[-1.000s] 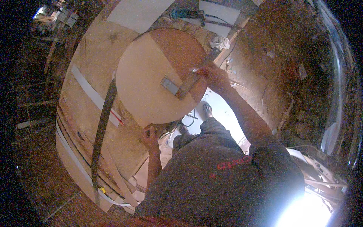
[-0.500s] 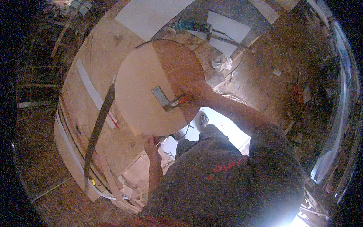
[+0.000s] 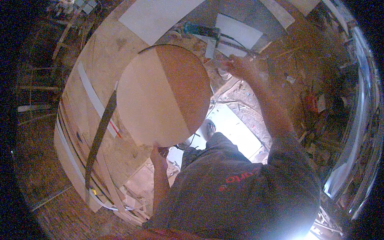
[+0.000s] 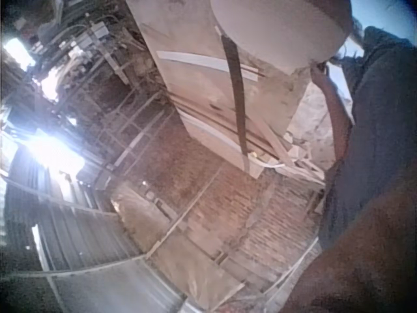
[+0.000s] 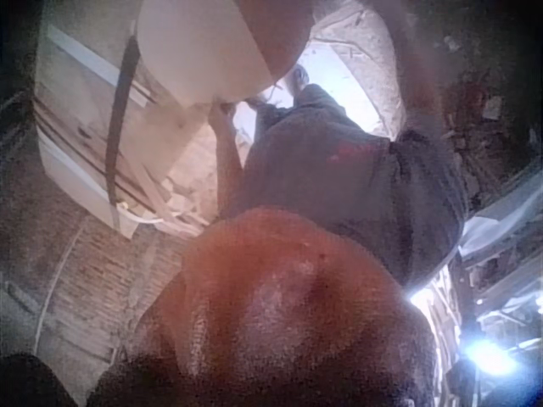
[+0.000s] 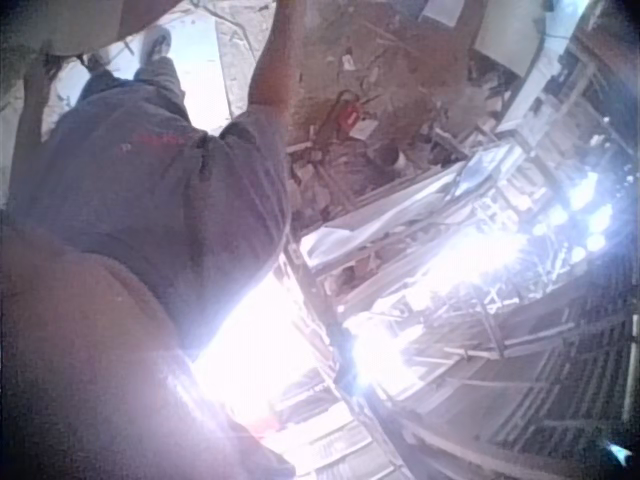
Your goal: The person marks a circular wooden piece with a pencil and ruler, then uses a handheld power sander to smooth the edges. The person repeatedly flips the piece and continues sanding different sections.
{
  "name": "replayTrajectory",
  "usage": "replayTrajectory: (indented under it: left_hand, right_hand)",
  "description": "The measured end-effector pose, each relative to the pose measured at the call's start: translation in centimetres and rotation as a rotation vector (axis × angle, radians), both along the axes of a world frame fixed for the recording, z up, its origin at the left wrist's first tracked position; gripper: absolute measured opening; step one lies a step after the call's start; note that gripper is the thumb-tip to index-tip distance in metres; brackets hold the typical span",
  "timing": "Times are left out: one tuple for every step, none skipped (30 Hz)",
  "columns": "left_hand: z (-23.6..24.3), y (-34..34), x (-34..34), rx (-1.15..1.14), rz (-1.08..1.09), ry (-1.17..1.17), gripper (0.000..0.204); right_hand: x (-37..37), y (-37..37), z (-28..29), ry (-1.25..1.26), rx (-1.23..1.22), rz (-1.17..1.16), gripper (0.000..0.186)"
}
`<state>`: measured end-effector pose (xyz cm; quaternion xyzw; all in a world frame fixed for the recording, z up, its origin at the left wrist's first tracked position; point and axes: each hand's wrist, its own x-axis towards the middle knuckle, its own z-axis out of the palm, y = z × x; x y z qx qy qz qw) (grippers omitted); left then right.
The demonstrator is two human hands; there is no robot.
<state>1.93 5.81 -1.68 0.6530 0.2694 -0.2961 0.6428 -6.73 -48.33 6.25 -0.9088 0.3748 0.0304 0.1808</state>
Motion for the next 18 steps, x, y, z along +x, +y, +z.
replayTrajectory:
  left_hand:
    - [-0.1,0.0,0.1,-0.024,0.026,0.013,0.048]
    - [-0.6,0.2,0.3,-0.045,0.052,0.024,0.049]
    - [-0.9,0.5,0.2,-0.063,0.073,0.041,0.05]
    - [-1.3,0.7,0.3,-0.096,0.077,0.032,0.05]
    - [-1.7,0.8,0.5,-0.129,0.074,0.029,0.05]
    - [-1.8,1.0,0.5,-0.158,0.069,0.026,0.05]
    - [-1.6,0.5,0.4,-0.158,0.08,0.042,0.052]
    - [-1.0,-0.1,0.4,-0.156,0.089,0.055,0.054]
    - [-0.5,-0.1,0.6,-0.151,0.107,0.059,0.057]
    - [-0.4,0.3,0.8,-0.16,0.13,0.066,0.06]
    - [-0.7,0.6,1.0,-0.171,0.145,0.078,0.064]
    - [-0.5,0.4,1.2,-0.184,0.161,0.089,0.068]
    - [-0.2,0.4,1.0,-0.145,0.116,0.045,0.071]
    - [0.6,-1.2,0.5,-0.123,0.057,0.014,0.075]
    - [0.8,-1.7,0.5,-0.146,0.096,0.038,0.077]
    - [0.9,-2.2,0.5,-0.168,0.136,0.06,0.079]
    - [0.5,-1.7,1.1,-0.232,0.271,0.139,0.08]
    - [0.3,-1.4,1.7,-0.299,0.409,0.216,0.081]
  right_hand:
    - [0.8,-0.9,0.0,0.023,-0.017,0.036,0.05]
    - [1.7,-1.7,0.0,0.044,-0.029,0.072,0.051]
    - [2.3,-2.4,-0.3,0.071,-0.04,0.104,0.052]
    - [3.1,-3.2,-0.6,0.057,-0.028,0.12,0.053]
    - [3.5,-4.2,-1.1,0.049,-0.016,0.127,0.054]
    - [3.9,-4.7,-1.8,0.039,-0.001,0.134,0.056]
    - [3.4,-5.1,-2.6,-0.041,-0.122,0.145,0.056]
    - [2.8,-4.9,-3.3,-0.121,-0.244,0.155,0.057]
    - [2.9,-3.9,-3.0,-0.161,-0.195,0.118,0.056]
    - [3.3,-2.8,-1.8,-0.206,-0.145,0.085,0.055]
    - [3.1,-1.7,-1.2,-0.245,-0.099,0.042,0.054]
    - [2.8,-0.2,-1.4,-0.265,-0.009,-0.01,0.051]
    - [2.1,1.4,-1.6,-0.287,0.081,-0.064,0.049]
    - [0.1,3.0,-3.9,-0.5,0.154,-0.055,0.045]
    - [-1.3,5.8,-5.7,-0.512,0.061,-0.158,0.04]
    - [-2.4,8.0,-7.5,-0.308,0.197,-0.271,0.037]
    - [-2.8,12.5,-7.7,-0.46,0.311,-0.388,0.038]
    - [-3.5,15.7,-6.6,-0.399,0.506,-0.407,0.05]
